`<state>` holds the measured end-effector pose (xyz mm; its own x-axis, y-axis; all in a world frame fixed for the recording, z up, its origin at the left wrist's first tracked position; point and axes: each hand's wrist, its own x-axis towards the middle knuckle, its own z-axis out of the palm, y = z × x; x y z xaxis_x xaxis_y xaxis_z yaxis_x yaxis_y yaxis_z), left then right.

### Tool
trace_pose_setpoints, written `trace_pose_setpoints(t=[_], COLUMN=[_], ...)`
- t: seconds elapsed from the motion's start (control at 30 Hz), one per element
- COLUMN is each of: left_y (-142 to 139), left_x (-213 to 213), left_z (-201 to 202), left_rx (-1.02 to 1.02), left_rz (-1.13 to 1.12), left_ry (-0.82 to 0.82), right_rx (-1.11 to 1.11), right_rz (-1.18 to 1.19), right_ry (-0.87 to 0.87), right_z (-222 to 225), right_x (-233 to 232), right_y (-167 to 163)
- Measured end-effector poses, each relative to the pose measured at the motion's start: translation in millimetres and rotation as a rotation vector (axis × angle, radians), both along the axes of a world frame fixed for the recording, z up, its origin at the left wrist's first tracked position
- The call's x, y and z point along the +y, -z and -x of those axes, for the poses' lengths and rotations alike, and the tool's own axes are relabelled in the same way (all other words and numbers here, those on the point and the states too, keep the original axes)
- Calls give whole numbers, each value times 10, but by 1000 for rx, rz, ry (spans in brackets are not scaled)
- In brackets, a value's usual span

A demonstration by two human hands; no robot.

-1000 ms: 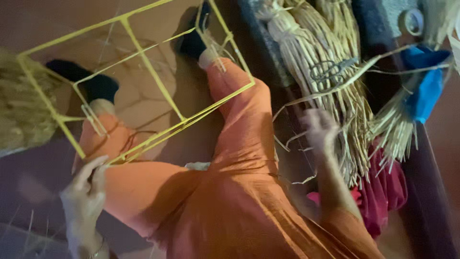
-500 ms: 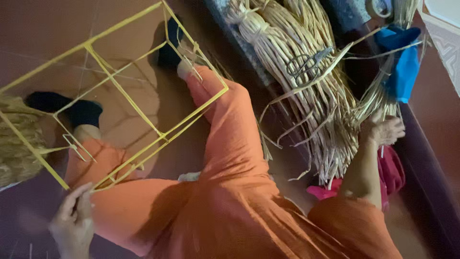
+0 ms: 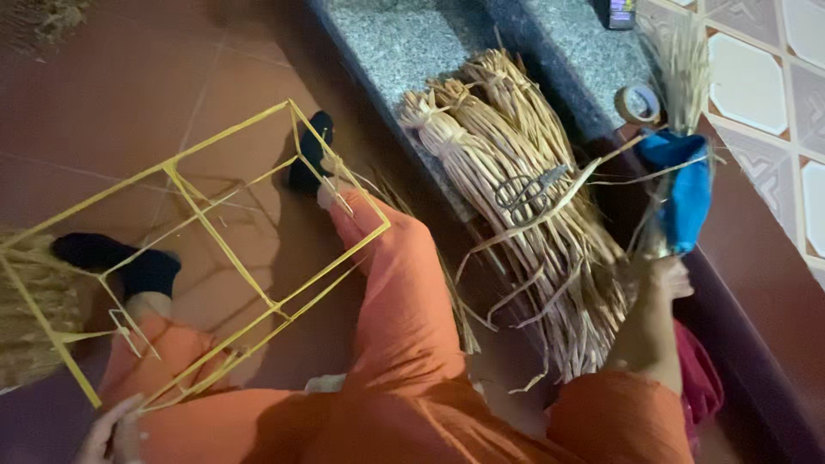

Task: The person sits on the floor and weaves thin dried straw strips into a yellow wire frame. They repeatedly insert, pull, and adjust the straw strands to cover the frame's grid.

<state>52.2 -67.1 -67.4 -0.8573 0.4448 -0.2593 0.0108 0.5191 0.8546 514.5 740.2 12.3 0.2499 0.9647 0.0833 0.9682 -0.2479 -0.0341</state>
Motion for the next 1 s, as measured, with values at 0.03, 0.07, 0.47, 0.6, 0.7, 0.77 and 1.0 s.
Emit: trace_pose_setpoints(t=[0.03,0.07,0.47,0.6,0.7,0.77,1.0], left_y=[-23,-49,42,-23,-86,-112,-120], left_x=[14,24,111,129,165,202,231], left_z=[6,-1,-324,-525,-527,-505,-509], left_rx=[-1,-5,196,310,336,323,365], left_rz=[-7,-14,30,-66,-115,-124,-126], left_ry=[60,124,-236,-302,-294,-304,-298], right_rx=[-7,0,1000,1204,1408,1302,804], right_rz=[-25,-32,-195,-231,-227,-166,-68], right_ry=[-11,-1,-128,-211,-236,-305,-389], right_z=[35,68,1253,1621,1870,1942,2126], right_x=[99,187,-246,-873,-1123,-1215,-970], right_y=[-66,-127,103,541,707,735,671])
